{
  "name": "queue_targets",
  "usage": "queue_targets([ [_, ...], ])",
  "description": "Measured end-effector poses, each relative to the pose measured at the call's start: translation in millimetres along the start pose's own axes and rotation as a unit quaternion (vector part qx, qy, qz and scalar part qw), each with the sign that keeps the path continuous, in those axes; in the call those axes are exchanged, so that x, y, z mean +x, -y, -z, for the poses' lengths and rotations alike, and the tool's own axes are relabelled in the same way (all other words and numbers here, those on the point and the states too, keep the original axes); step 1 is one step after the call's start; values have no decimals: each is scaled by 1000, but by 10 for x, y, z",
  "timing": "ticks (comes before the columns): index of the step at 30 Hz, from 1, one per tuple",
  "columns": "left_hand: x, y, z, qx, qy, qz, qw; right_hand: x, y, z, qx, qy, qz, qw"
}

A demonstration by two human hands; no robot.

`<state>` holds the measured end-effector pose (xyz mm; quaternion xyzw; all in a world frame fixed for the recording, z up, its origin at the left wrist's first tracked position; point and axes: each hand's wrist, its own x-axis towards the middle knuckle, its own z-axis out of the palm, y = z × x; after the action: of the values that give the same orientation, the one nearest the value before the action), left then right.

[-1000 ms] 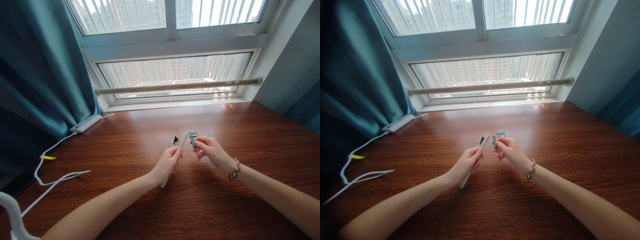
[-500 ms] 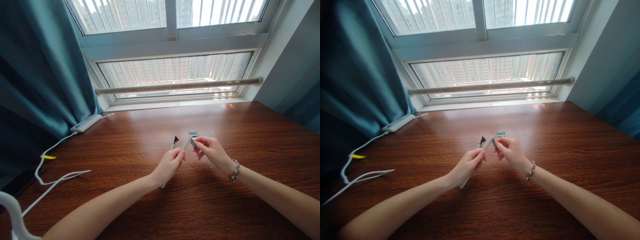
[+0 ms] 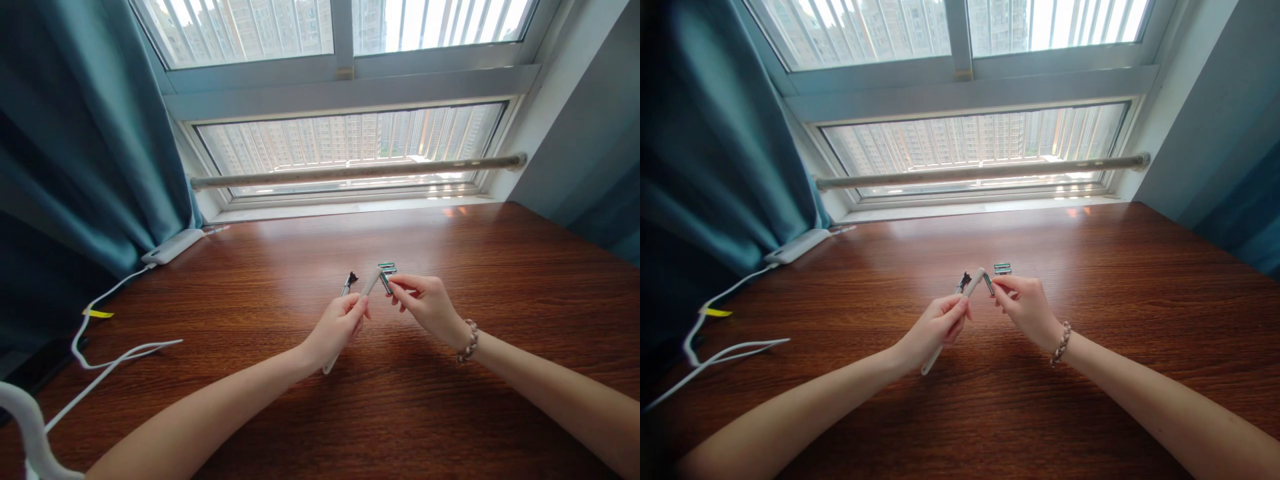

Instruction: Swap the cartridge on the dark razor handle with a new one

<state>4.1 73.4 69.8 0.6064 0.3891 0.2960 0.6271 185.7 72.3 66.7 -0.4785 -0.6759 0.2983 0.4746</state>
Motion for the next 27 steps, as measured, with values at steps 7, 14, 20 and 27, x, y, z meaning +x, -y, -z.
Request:
queue_targets([
  [7,11,5,16,-27,-9,19,999,3,-17,6,-13,-22,19,1000],
  [14,13,17,12,-127,-18,72,989,19,23,18,50,-26,-1,998],
  [20,-15,-37,-14,-163,-19,-6,986,4,53,-33,282,124,-147,940],
  [27,-24,-40,-8,-170,-37,-18,985,-60,106,-90,297,185,-202,915],
])
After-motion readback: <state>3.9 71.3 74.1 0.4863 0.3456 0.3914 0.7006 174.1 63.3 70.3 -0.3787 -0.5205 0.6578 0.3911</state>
